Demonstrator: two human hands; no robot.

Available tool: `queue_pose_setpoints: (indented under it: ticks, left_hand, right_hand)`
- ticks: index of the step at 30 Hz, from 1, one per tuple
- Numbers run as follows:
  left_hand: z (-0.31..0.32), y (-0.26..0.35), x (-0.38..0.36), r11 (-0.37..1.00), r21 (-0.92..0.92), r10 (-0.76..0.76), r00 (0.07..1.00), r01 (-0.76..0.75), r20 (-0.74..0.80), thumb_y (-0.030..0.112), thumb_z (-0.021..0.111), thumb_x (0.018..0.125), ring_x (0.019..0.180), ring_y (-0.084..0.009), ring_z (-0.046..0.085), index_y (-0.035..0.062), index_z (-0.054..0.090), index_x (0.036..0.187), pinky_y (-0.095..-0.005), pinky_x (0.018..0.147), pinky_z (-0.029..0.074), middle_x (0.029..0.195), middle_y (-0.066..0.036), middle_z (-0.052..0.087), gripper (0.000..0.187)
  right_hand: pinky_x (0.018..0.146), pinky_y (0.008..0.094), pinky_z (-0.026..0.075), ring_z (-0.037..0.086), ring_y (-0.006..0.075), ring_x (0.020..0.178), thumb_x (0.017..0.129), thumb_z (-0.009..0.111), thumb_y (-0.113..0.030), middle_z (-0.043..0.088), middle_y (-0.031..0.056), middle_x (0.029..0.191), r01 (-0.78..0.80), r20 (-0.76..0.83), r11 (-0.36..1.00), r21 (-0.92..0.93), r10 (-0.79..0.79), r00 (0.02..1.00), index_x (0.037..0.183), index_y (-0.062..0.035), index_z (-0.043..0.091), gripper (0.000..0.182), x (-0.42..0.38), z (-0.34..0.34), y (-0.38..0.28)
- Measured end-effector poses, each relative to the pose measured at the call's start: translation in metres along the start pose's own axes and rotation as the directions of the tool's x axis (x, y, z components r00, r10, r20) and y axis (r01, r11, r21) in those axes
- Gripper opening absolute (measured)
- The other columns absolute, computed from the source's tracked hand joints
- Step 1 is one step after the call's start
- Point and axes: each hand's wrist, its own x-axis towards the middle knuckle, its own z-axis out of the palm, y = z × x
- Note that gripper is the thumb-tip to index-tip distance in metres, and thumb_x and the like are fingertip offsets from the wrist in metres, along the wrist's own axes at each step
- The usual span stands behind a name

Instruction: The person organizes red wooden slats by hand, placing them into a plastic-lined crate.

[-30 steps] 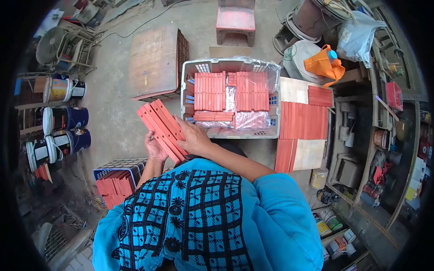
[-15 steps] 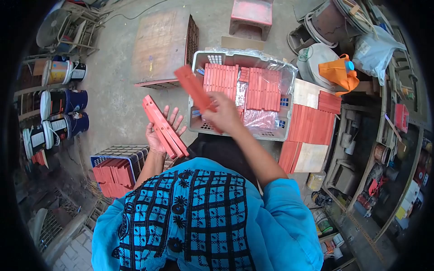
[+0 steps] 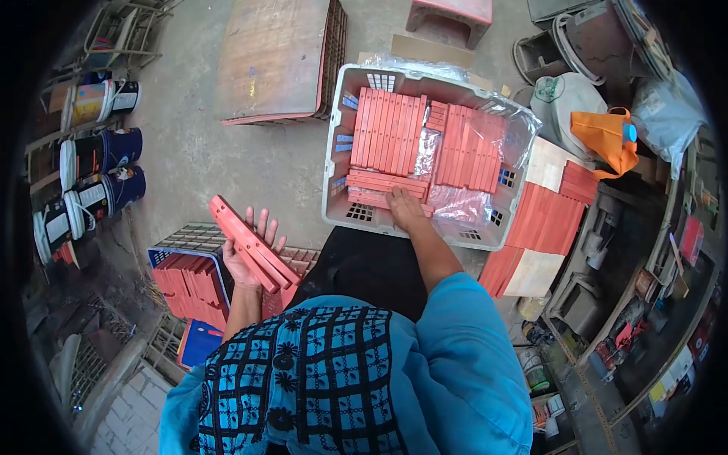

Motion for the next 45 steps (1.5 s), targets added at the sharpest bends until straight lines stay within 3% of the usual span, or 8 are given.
queue_pose_setpoints:
  ticks: [12, 15, 19, 23, 29, 32, 40, 45]
  left_hand:
    - [-0.015, -0.009, 0.012, 0.998, -0.058, -0.018, 0.999, 0.016, -0.028, 0.039, 0.059, 0.08, 0.131, -0.0322, 0.039, 0.0179, 0.032, 0.143, -0.0562, 0.106, 0.03, 0.146, -0.012, 0.035, 0.072]
    - [-0.014, -0.013, 0.017, 0.996, -0.078, -0.036, 0.999, 0.035, -0.013, 0.039, 0.061, 0.08, 0.13, -0.0323, 0.04, 0.0182, 0.032, 0.143, -0.056, 0.106, 0.031, 0.146, -0.012, 0.035, 0.073]
    - [-0.016, -0.015, 0.023, 0.996, -0.077, -0.041, 0.999, 0.04, -0.018, 0.039, 0.062, 0.078, 0.129, -0.0323, 0.042, 0.0194, 0.032, 0.143, -0.0553, 0.105, 0.033, 0.145, -0.012, 0.037, 0.074]
    - [-0.023, -0.016, 0.029, 0.996, -0.079, -0.038, 0.999, 0.037, -0.015, 0.04, 0.062, 0.078, 0.128, -0.0322, 0.042, 0.0197, 0.03, 0.144, -0.0552, 0.105, 0.033, 0.145, -0.012, 0.037, 0.076]
    - [-0.037, -0.017, 0.03, 0.989, -0.145, -0.02, 0.997, 0.01, -0.072, 0.044, 0.057, 0.08, 0.129, -0.0381, 0.039, 0.0178, 0.032, 0.143, -0.0602, 0.104, 0.029, 0.144, -0.017, 0.036, 0.073]
    - [-0.039, -0.015, 0.032, 0.988, -0.151, -0.02, 0.997, 0.009, -0.07, 0.044, 0.057, 0.081, 0.129, -0.0383, 0.04, 0.0173, 0.032, 0.143, -0.0603, 0.104, 0.029, 0.144, -0.017, 0.036, 0.072]
    - [-0.032, -0.011, 0.045, 0.989, -0.149, -0.028, 0.996, 0.014, -0.089, 0.045, 0.057, 0.08, 0.127, -0.0388, 0.042, 0.0171, 0.033, 0.143, -0.0604, 0.104, 0.03, 0.143, -0.018, 0.037, 0.072]
    - [-0.027, -0.015, 0.052, 0.983, -0.18, -0.042, 0.991, 0.019, -0.125, 0.046, 0.055, 0.08, 0.125, -0.0392, 0.044, 0.0169, 0.034, 0.142, -0.0601, 0.103, 0.032, 0.142, -0.018, 0.039, 0.071]
  right_hand:
    - [0.081, 0.0426, 0.049, 0.056, 0.031, 0.1, 0.078, 0.058, -0.009, 0.056, 0.014, 0.101, -0.04, -0.115, 0.997, 0.06, 0.047, 0.992, 0.106, -0.0024, 0.052, 0.03, 0.04, 0.045, 0.002]
    - [0.078, 0.0442, 0.049, 0.056, 0.0352, 0.095, 0.082, 0.049, -0.007, 0.056, 0.017, 0.098, -0.121, -0.432, 0.964, 0.237, 0.216, 0.876, 0.11, -0.0016, 0.053, 0.028, 0.06, 0.031, 0.018]
    - [0.08, 0.0481, 0.048, 0.056, 0.0406, 0.096, 0.081, 0.049, -0.002, 0.053, 0.0227, 0.103, -0.346, -0.508, 0.873, 0.345, 0.483, 0.713, 0.123, -0.0053, 0.048, 0.042, 0.101, -0.023, 0.062]
    - [0.092, 0.047, 0.046, 0.053, 0.0411, 0.11, 0.075, 0.053, 0.0, 0.052, 0.0238, 0.118, -0.451, -0.352, 0.829, 0.331, 0.552, 0.756, 0.137, -0.0085, 0.036, 0.065, 0.15, -0.051, 0.119]
    - [0.097, 0.0439, 0.044, 0.052, 0.0406, 0.114, 0.078, 0.051, -0.006, 0.049, 0.0293, 0.127, -0.505, -0.184, 0.847, 0.166, 0.53, 0.828, 0.137, -0.0053, 0.036, 0.061, 0.18, -0.07, 0.139]
    - [0.097, 0.0435, 0.044, 0.054, 0.0394, 0.113, 0.081, 0.048, -0.008, 0.053, 0.0301, 0.121, -0.589, -0.035, 0.802, 0.097, 0.594, 0.804, 0.131, -0.0022, 0.041, 0.051, 0.186, -0.076, 0.135]
    - [0.087, 0.0448, 0.05, 0.062, 0.039, 0.098, 0.079, 0.049, -0.011, 0.063, 0.0294, 0.1, -0.657, -0.204, 0.722, 0.218, 0.692, 0.692, 0.1, 0.0036, 0.062, 0.029, 0.155, -0.088, 0.097]
    - [0.083, 0.0428, 0.051, 0.064, 0.0394, 0.091, 0.074, 0.062, -0.024, 0.064, 0.0281, 0.093, -0.704, 0.203, 0.671, 0.233, 0.674, 0.71, 0.09, 0.0044, 0.066, 0.033, 0.097, -0.011, 0.094]
